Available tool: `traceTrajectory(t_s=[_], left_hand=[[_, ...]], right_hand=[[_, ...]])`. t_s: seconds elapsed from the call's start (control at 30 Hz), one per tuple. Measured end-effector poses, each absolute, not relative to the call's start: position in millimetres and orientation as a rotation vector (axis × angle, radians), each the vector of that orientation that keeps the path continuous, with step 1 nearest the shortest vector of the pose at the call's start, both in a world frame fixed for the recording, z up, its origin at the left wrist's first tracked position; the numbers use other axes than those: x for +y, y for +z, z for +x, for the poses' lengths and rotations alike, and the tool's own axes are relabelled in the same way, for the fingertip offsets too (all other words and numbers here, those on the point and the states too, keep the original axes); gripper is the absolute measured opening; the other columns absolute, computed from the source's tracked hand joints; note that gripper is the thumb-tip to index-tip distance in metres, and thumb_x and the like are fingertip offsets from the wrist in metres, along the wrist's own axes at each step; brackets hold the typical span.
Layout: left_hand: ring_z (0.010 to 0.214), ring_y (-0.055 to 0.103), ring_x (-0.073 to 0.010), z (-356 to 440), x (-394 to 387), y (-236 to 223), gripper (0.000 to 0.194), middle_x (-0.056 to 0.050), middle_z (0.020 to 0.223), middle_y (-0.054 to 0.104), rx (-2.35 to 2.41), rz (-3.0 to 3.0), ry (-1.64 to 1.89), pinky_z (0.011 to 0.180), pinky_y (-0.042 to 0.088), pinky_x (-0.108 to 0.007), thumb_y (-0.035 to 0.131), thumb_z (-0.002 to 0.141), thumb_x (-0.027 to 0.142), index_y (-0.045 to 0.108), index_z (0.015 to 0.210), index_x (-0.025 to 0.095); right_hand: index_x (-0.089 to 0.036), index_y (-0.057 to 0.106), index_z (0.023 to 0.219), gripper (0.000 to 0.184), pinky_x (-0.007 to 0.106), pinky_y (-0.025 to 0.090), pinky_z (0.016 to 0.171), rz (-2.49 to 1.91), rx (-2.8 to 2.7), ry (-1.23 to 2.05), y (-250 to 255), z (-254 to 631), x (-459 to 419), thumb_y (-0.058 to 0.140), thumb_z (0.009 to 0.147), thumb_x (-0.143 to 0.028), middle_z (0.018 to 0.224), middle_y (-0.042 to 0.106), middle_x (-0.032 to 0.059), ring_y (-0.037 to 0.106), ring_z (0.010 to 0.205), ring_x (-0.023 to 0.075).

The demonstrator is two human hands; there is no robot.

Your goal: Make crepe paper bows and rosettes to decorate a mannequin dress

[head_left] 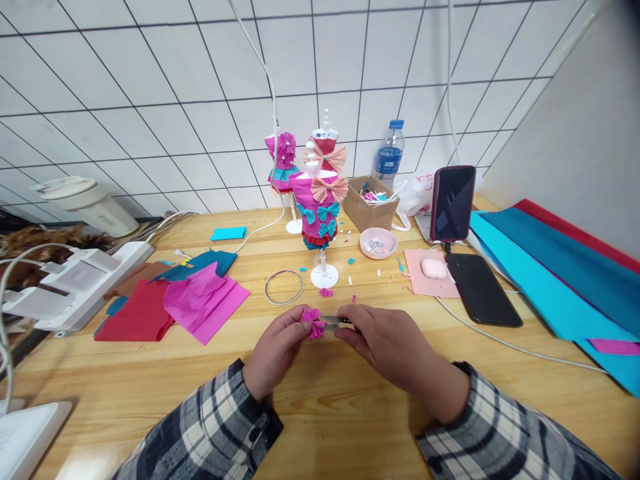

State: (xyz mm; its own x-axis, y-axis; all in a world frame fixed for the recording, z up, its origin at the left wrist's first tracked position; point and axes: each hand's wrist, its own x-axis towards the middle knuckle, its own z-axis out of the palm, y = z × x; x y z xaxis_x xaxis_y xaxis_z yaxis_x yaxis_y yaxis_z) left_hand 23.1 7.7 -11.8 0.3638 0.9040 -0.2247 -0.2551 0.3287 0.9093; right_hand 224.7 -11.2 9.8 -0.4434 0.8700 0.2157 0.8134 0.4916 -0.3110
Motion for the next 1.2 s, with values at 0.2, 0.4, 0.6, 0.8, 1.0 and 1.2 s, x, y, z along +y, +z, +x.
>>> traceTrajectory(t_s=[0.2, 0.4, 0.6, 0.8, 1.0, 1.2], left_hand=[[0.076, 0.052, -0.0156, 24, 8, -10, 0.012, -0.002, 0.076, 0.062, 0.884, 0.943, 0.875, 0.076, 0.038, -0.028, 0.066, 0.074, 0.026, 0.064, 0.077, 0.014], [0.077, 0.052, -0.0162, 21, 9, -16, 0.013, -0.003, 0.077, 0.062, 0.894, 0.976, 0.860, 0.076, 0.038, -0.029, 0.064, 0.076, 0.027, 0.064, 0.079, 0.014], [0.081, 0.053, -0.0172, 19, 10, -19, 0.012, -0.004, 0.082, 0.063, 0.877, 1.015, 0.839, 0.079, 0.038, -0.030, 0.064, 0.078, 0.027, 0.064, 0.082, 0.015], [0.083, 0.054, -0.0176, 19, 10, -19, 0.013, -0.004, 0.085, 0.064, 0.882, 1.024, 0.835, 0.081, 0.039, -0.030, 0.064, 0.079, 0.028, 0.065, 0.084, 0.016], [0.085, 0.055, -0.0181, 18, 10, -20, 0.013, -0.004, 0.086, 0.064, 0.887, 1.034, 0.832, 0.082, 0.039, -0.031, 0.063, 0.080, 0.027, 0.065, 0.086, 0.016], [0.085, 0.056, -0.0196, 18, 11, -20, 0.015, -0.005, 0.087, 0.066, 0.899, 1.046, 0.822, 0.082, 0.040, -0.032, 0.064, 0.079, 0.029, 0.065, 0.085, 0.015]], right_hand=[[-0.020, 0.058, 0.103, 0.032, 0.027, 0.034, 0.052, -1.401, -2.401, 0.226, 6, 224, -10, 0.037, 0.097, -0.044, 0.087, 0.071, 0.0041, 0.067, 0.068, 0.0193], [-0.021, 0.058, 0.101, 0.031, 0.026, 0.031, 0.052, -1.367, -2.410, 0.197, 7, 224, -11, 0.037, 0.097, -0.042, 0.085, 0.071, 0.0029, 0.066, 0.066, 0.0175], [-0.021, 0.058, 0.103, 0.033, 0.025, 0.027, 0.051, -1.372, -2.400, 0.148, 8, 224, -12, 0.035, 0.097, -0.045, 0.087, 0.071, 0.0039, 0.064, 0.066, 0.0162], [-0.021, 0.058, 0.104, 0.032, 0.027, 0.022, 0.049, -1.374, -2.398, 0.068, 7, 223, -13, 0.036, 0.098, -0.044, 0.083, 0.070, 0.0024, 0.063, 0.063, 0.0154], [-0.022, 0.059, 0.102, 0.031, 0.028, 0.021, 0.049, -1.374, -2.407, 0.021, 9, 223, -12, 0.037, 0.097, -0.043, 0.081, 0.069, 0.0006, 0.062, 0.062, 0.0146], [-0.023, 0.058, 0.103, 0.031, 0.028, 0.021, 0.049, -1.364, -2.406, -0.010, 9, 222, -12, 0.037, 0.097, -0.044, 0.081, 0.069, 0.0004, 0.061, 0.059, 0.0138]])
